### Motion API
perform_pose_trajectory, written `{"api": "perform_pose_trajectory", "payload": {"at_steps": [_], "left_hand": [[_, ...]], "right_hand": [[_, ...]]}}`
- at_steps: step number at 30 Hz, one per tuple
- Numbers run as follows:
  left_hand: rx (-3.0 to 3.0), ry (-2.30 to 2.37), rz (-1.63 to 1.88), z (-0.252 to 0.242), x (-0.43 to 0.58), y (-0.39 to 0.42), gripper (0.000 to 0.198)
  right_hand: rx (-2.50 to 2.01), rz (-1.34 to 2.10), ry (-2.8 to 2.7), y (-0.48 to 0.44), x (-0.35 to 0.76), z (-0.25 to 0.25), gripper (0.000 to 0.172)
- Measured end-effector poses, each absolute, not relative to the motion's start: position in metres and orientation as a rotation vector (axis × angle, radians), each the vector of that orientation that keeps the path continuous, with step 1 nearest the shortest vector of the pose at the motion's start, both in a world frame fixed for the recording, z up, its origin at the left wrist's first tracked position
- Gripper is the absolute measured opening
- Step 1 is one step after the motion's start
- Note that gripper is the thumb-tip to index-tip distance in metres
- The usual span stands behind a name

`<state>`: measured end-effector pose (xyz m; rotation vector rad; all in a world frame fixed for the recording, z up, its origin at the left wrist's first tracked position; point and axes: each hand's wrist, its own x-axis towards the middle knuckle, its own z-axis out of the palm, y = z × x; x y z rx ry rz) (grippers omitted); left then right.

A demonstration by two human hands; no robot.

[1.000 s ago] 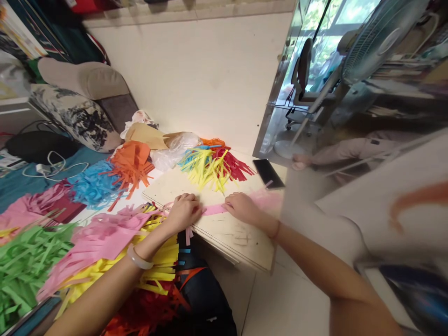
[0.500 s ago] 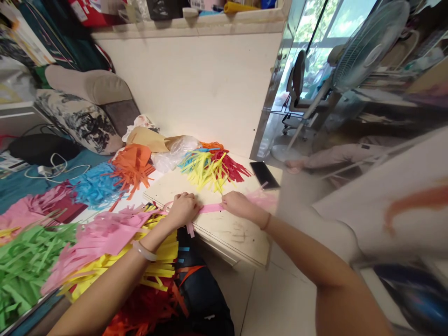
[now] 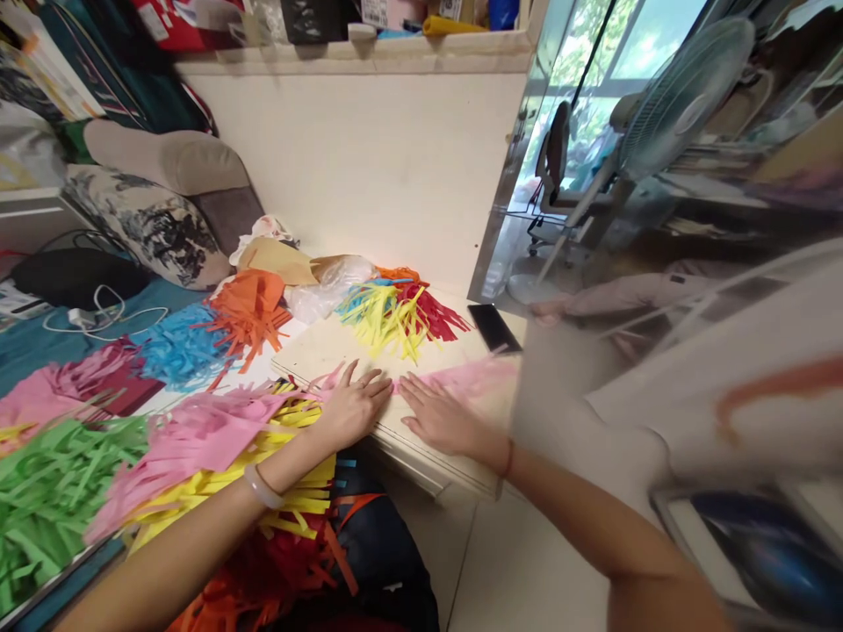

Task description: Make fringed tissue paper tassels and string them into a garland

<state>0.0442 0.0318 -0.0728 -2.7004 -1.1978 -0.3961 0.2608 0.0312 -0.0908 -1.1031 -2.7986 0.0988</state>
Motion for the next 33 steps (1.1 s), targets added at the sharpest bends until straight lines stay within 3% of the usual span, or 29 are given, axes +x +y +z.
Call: {"api": "perform_pose_trajectory", "payload": {"at_steps": [6,13,19,29,33], "left_hand": [[-2.747,-1.131,-0.256,-0.058,0.057,0.039,0.021],[-2.664,-1.191,-0.327,-0.070,0.065,0.049,0.023],[-2.628,-1.297,-0.464,-0.081,0.050,0.041,0.024],[-2.548,-1.859,-1.048,-0.098,0.013,0.034,0.017],[-2.467,-1.965,-1.062,-0.094,0.012,0.037,0.020]], "right_hand": [[-1.288,-0.075,-2.775,0.047,0.283,-0.073,0.049],[-1.035,-0.174,-2.672,0.064,0.239,-0.072,0.020],[-0.988,-0.089,-2.644,0.072,0.250,-0.083,0.027],[-1.221,0.184,-2.449,0.080,0.278,-0.080,0.019],[-1.352,0.123,-2.476,0.081,0.267,-0.074,0.017]]}}
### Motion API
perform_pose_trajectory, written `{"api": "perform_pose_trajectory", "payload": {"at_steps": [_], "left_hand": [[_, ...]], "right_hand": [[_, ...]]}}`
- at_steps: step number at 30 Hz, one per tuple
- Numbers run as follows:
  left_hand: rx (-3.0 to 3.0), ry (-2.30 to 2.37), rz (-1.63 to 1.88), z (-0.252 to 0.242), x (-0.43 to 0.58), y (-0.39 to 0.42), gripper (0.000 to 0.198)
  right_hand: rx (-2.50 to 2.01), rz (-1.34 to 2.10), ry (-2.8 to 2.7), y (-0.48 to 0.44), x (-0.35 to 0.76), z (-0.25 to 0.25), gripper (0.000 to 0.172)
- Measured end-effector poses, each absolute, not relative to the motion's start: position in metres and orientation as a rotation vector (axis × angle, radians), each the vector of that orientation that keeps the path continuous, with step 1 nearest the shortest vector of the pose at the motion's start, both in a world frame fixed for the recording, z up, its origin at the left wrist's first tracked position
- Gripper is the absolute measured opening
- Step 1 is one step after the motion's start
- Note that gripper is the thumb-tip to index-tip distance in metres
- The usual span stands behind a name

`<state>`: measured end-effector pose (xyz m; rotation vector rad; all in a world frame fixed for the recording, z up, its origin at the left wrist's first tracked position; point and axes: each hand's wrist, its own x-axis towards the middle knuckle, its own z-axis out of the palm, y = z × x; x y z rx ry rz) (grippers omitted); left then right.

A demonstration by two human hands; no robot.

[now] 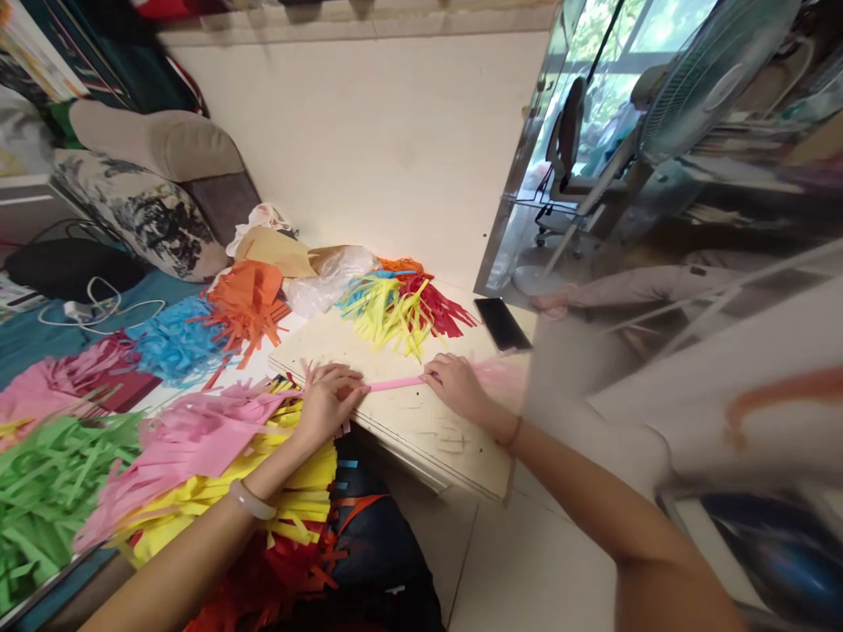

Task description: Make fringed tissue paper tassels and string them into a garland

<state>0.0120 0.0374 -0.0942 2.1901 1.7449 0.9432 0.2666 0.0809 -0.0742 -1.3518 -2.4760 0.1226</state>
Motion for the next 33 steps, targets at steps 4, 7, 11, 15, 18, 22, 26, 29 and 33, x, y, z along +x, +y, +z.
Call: {"api": "perform_pose_trajectory", "payload": {"at_steps": [4,7,11,15,18,22,26,29,33], "left_hand": [[2.269,1.807,0.832,-0.088,0.015,0.042,0.022],[2.345,1.850,0.708,-0.083,0.018,0.045,0.022],[2.452,1.897,0.534,-0.077,0.023,0.047,0.019],[2.718,1.610,0.591,-0.080,0.026,0.045,0.023],[2.901,1.452,0.608,-0.086,0.025,0.041,0.026],[3.013,1.411,0.582,-0.085,0.023,0.039,0.027],[3.069,1.341,0.469,-0.072,0.026,0.047,0.020],[3.175,1.231,0.338,-0.064,0.035,0.057,0.020],[3.242,1.190,0.318,-0.063,0.044,0.064,0.019]], "right_hand": [[-1.473,0.000,-2.565,0.081,0.258,-0.071,0.022],[-1.505,-0.074,-2.646,0.083,0.256,-0.069,0.023],[-1.497,-0.168,-2.683,0.082,0.253,-0.063,0.021],[-1.279,-0.232,-2.724,0.066,0.236,-0.068,0.034],[-1.018,-0.094,-2.815,0.049,0.226,-0.081,0.048],[-1.071,0.054,-2.831,0.038,0.243,-0.086,0.057],[-1.219,-0.046,-2.780,0.045,0.272,-0.074,0.045],[-1.193,-0.186,-2.730,0.055,0.274,-0.067,0.036],[-0.998,-0.283,-2.663,0.068,0.247,-0.070,0.023]]}}
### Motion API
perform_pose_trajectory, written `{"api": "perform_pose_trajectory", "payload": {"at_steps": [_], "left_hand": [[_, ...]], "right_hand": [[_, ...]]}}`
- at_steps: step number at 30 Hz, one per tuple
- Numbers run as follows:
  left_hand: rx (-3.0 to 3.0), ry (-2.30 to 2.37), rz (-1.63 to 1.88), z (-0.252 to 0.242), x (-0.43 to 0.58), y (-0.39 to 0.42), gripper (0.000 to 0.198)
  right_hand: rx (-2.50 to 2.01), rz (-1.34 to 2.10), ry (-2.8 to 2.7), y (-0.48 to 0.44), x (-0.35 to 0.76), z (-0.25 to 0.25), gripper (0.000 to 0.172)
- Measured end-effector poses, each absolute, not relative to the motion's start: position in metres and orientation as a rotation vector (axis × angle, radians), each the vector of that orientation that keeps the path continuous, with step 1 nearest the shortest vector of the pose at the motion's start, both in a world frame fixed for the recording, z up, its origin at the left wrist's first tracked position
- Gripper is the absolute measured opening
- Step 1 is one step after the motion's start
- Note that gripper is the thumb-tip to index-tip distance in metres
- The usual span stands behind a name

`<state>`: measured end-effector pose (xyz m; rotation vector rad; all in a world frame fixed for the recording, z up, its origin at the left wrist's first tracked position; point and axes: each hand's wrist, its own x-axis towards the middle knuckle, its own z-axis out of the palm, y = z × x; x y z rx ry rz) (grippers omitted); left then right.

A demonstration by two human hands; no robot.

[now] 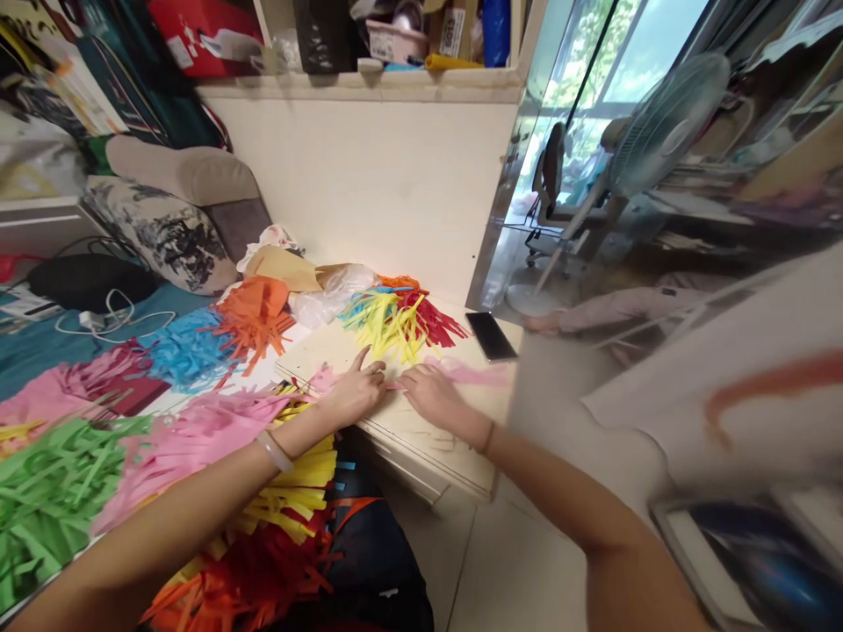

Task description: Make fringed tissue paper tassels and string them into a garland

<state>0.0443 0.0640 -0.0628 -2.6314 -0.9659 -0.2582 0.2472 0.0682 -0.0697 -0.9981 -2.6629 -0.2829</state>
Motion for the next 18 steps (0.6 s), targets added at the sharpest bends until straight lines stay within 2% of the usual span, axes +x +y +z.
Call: {"api": "perform_pose_trajectory", "payload": {"at_steps": [2,9,13,18], "left_hand": [[-2.613,-1.045,-0.340,-0.066,0.045,0.063,0.019],[-2.551,-1.214,-0.620,-0.084,0.036,0.054,0.022],[-2.549,-1.283,-0.734,-0.090,0.027,0.045,0.018],[-2.575,-1.518,-0.925,-0.092,0.017,0.037,0.018]], "right_hand": [[-0.947,-0.309,-2.653,0.074,0.234,-0.074,0.019],[-0.817,-0.246,-2.592,0.083,0.239,-0.087,0.024],[-0.795,-0.143,-2.548,0.082,0.261,-0.089,0.018],[-0.990,0.162,-2.417,0.084,0.276,-0.087,0.013]]}}
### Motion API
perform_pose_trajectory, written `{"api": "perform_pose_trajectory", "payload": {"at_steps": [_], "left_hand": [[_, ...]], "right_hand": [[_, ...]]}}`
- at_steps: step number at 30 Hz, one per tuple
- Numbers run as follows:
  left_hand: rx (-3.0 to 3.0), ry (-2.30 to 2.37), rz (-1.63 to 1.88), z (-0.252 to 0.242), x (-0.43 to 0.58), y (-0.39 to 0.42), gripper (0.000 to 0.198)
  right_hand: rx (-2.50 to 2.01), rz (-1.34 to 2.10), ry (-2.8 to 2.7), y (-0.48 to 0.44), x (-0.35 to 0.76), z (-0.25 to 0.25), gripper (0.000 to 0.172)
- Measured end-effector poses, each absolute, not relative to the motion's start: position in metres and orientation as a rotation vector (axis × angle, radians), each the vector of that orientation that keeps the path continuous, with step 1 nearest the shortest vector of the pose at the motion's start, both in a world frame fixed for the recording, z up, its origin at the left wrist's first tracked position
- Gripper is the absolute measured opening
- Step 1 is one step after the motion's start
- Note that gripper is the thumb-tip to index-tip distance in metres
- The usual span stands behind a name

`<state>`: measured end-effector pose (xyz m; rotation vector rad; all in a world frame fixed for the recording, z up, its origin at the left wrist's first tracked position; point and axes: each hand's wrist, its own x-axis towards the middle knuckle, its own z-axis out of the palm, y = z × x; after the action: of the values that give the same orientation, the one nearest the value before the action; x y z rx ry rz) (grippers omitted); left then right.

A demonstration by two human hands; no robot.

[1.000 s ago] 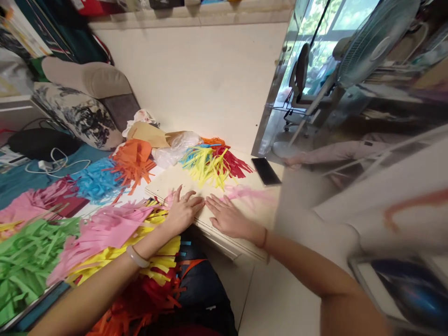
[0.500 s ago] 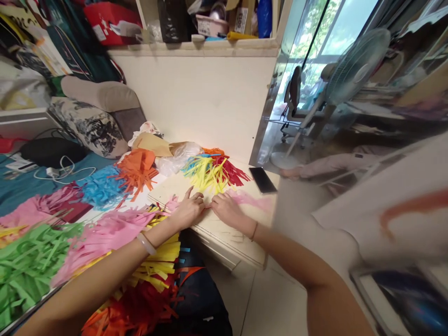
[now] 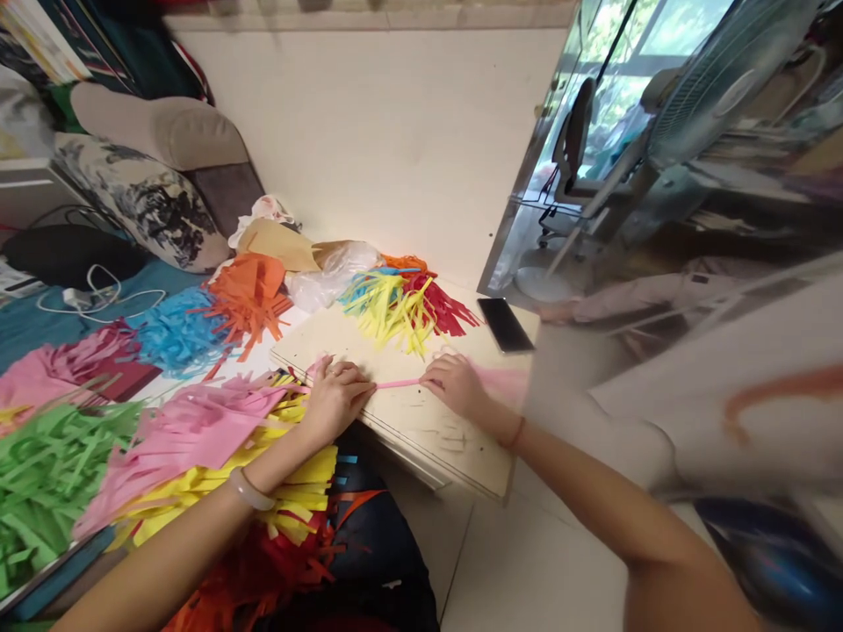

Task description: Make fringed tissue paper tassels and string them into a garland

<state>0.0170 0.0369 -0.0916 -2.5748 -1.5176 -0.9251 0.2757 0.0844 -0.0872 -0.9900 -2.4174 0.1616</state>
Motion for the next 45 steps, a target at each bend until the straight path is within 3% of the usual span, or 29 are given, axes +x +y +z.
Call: {"api": "perform_pose_trajectory", "payload": {"at_steps": [6,17,23,30,37,45], "left_hand": [[-2.571,-1.888,-1.250,-0.095,0.012,0.040,0.013],[-2.590,-1.841,-0.808,-0.082,0.016,0.047,0.010],[-2.540,-1.493,-0.741,-0.088,0.022,0.039,0.023],[-2.471,-1.310,-0.514,-0.085,0.027,0.032,0.022],[-2.577,-1.195,-0.283,-0.070,0.047,0.037,0.019],[-2.596,-1.165,-0.382,-0.062,0.061,0.043,0.022]], "right_hand": [[-1.194,0.250,-2.388,0.088,0.269,-0.077,0.012],[-1.379,0.081,-2.603,0.081,0.244,-0.054,0.015],[-0.875,-0.313,-2.789,0.066,0.244,-0.069,0.034],[-0.816,-0.495,-2.856,0.065,0.292,-0.067,0.039],[-0.894,-0.275,-2.940,0.072,0.243,-0.058,0.024],[-1.137,-0.083,-2.811,0.059,0.228,-0.029,0.020]]}}
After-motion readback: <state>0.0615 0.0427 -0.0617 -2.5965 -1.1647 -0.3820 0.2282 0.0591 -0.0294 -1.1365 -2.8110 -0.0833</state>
